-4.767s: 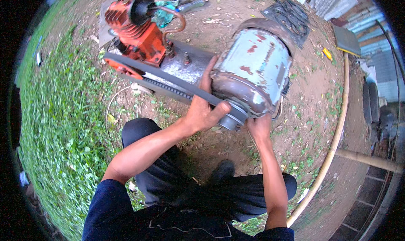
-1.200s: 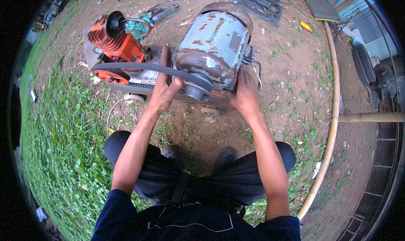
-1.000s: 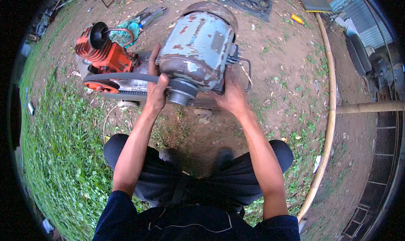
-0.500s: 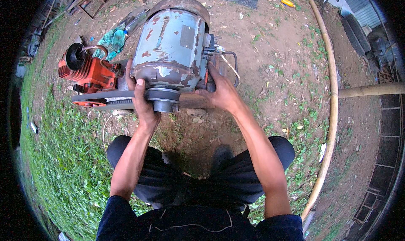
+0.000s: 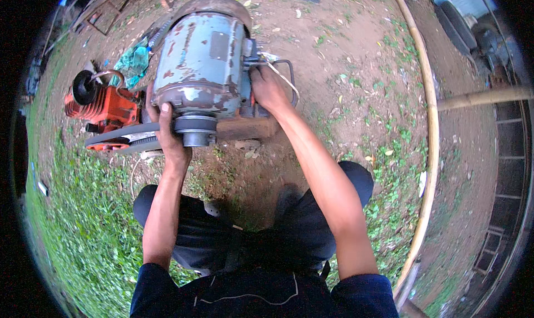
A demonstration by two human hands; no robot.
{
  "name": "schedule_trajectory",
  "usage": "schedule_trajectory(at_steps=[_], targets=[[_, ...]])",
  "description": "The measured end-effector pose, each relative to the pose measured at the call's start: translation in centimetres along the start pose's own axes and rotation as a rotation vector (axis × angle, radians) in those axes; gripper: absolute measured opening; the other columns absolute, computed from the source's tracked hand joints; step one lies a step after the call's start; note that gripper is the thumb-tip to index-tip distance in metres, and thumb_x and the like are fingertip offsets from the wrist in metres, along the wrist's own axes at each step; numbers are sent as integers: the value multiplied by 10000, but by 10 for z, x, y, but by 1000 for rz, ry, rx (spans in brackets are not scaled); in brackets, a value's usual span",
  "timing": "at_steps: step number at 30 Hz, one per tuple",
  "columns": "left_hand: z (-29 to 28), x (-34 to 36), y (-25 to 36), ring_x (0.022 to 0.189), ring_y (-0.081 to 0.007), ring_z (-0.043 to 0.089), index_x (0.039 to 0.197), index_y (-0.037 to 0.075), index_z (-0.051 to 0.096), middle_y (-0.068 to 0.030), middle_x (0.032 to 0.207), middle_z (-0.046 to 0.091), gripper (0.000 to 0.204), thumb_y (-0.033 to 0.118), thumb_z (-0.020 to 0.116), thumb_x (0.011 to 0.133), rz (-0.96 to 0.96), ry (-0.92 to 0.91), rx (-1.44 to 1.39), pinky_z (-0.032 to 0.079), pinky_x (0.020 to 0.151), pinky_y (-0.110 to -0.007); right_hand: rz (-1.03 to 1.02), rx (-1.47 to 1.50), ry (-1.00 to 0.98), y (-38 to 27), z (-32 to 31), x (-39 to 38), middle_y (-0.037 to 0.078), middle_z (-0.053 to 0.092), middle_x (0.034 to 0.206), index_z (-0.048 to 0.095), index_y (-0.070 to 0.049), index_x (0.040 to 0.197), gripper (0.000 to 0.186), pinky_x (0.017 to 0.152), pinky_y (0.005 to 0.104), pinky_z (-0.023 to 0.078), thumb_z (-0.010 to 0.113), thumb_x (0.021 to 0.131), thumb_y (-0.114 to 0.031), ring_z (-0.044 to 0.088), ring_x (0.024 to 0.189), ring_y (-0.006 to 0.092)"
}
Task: The person fits a drive belt onto the pulleys of an air compressor and adjusts the alignment of the motor by hand. They then use a wrench to tighten a bolt on the side of the compressor pump cylinder.
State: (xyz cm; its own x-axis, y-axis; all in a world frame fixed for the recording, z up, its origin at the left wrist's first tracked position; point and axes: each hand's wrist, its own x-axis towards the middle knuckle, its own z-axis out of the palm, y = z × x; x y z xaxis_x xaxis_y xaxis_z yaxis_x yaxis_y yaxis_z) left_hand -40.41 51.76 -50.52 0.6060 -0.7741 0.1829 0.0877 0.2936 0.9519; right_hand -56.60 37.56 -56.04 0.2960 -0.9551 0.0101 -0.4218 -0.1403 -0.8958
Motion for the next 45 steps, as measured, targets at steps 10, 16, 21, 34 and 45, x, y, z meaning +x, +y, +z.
schedule_trajectory(at_steps=[10,16,21,34,45], targets=[[5,-2,5,1215,-281,470,1475,95,250,-173,1354,429,750,435,578,892,-51,-10,-106,398,1023,-433,11,343,130,35,25,73,175,671,775,668,51,847,559,743,377,450,425,983,-434,571,775,170],[9,-3,1,1197,-290,493,1475,82,234,-164,1337,438,780,480,570,894,-50,-30,-130,444,984,-450,38,522,170,49,25,93,156,661,752,679,62,824,672,747,395,442,423,964,-543,562,740,202],[-2,3,-8,1186,-285,504,1470,85,250,-159,1331,447,795,508,583,884,-102,-28,-159,452,978,-443,-209,565,165,50,29,108,162,684,807,684,55,922,663,794,403,453,366,991,-521,612,774,248],[-33,10,-29,1067,-211,543,1311,46,457,-98,1175,557,628,556,453,945,-37,-52,28,429,948,-384,-306,678,-223,13,23,129,203,509,1342,456,38,1364,1036,1057,374,352,303,825,-833,466,1244,267],[-49,15,-20,1208,-267,454,1393,-19,347,-171,1298,484,1082,836,484,745,114,-266,466,354,1024,-402,-169,609,-78,33,33,144,74,573,819,634,62,940,1025,700,341,426,296,770,-892,513,814,180]])
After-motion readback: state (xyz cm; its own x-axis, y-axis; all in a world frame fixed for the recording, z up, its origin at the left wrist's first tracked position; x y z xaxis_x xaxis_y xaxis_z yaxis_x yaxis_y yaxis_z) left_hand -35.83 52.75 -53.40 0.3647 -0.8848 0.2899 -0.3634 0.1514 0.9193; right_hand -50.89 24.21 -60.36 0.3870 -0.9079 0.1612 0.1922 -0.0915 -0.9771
